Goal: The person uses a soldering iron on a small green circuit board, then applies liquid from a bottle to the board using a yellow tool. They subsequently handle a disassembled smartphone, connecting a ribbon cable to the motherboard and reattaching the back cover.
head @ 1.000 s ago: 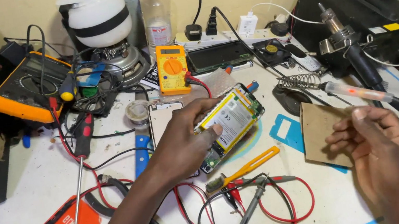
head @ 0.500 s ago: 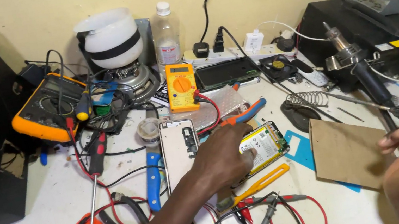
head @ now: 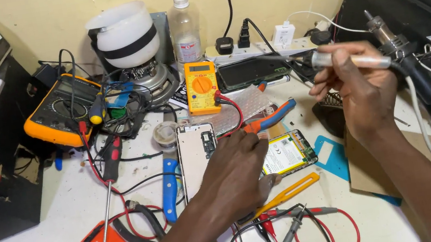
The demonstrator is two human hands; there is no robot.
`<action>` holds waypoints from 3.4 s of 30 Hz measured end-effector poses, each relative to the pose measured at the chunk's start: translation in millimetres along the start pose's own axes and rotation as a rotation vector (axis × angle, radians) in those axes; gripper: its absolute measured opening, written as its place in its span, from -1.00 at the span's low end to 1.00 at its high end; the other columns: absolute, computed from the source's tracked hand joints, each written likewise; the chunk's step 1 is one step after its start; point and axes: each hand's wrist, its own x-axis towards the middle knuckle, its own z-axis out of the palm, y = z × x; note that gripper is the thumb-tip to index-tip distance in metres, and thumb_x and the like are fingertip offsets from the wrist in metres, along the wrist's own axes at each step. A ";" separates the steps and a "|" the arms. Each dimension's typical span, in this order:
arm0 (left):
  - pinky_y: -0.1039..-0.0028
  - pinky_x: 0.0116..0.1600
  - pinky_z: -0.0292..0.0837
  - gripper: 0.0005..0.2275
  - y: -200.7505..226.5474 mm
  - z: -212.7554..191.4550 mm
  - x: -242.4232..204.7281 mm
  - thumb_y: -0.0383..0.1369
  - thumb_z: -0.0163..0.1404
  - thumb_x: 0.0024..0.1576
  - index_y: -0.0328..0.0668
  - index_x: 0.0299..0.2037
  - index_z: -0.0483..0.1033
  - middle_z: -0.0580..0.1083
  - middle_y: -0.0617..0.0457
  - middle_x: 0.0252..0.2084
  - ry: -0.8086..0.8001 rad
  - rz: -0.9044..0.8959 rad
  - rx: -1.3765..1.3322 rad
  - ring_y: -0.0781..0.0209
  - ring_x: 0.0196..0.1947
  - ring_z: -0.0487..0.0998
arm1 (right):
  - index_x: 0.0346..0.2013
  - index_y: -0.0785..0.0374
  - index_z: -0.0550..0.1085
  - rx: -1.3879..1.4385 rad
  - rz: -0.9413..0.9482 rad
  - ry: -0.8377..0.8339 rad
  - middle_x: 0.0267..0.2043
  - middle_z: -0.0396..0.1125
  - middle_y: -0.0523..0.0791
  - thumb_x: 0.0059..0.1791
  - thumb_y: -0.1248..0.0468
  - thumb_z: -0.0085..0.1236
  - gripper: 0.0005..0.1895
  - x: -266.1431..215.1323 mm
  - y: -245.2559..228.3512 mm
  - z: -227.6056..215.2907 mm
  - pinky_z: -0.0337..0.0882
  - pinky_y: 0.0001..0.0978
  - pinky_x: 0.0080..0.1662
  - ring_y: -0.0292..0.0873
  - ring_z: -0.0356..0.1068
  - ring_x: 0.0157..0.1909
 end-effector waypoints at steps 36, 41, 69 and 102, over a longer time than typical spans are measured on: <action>0.08 0.00 0.36 -0.83 -7.9 -15.4 3.6 -0.37 0.19 0.04 -0.17 -0.21 0.52 0.51 -0.08 -0.05 -0.030 0.167 -0.118 -0.13 0.00 0.46 | -0.48 0.18 0.27 0.168 -0.026 0.199 -0.56 0.16 -0.08 -0.16 0.15 -0.01 -0.81 -14.3 -5.3 -19.3 -0.11 -0.44 -0.70 -0.24 0.01 -0.68; 0.10 0.11 0.34 -0.77 -12.7 -3.7 4.9 -0.40 0.19 -0.01 -0.15 -0.14 0.57 0.50 -0.08 0.02 -0.001 0.187 -0.133 -0.12 0.09 0.44 | -0.49 0.20 0.28 0.153 -0.029 0.201 -0.56 0.15 -0.05 -0.17 0.15 -0.01 -0.81 -11.7 -1.9 -23.0 -0.13 -0.45 -0.71 -0.24 -0.01 -0.70; 0.10 -0.21 0.41 -0.69 -5.7 -9.1 -0.9 -0.57 0.03 0.00 -0.22 -0.03 0.57 0.49 -0.13 -0.09 0.017 0.398 -0.063 -0.15 -0.13 0.45 | -0.51 0.23 0.30 0.087 0.036 0.270 -0.58 0.19 -0.04 -0.21 0.12 0.01 -0.76 -11.2 -9.6 -23.5 -0.13 -0.46 -0.73 -0.23 -0.02 -0.73; 0.12 -0.21 0.37 -0.62 -6.1 -10.7 -0.2 -0.62 0.06 -0.15 -0.23 -0.07 0.56 0.49 -0.12 -0.14 0.021 0.403 -0.089 -0.14 -0.16 0.45 | -0.52 0.25 0.29 0.028 -0.053 -0.273 -0.59 0.22 -0.10 -0.15 0.10 0.01 -0.73 -30.8 -8.1 -37.1 0.06 -0.45 -0.40 -0.23 0.12 -0.59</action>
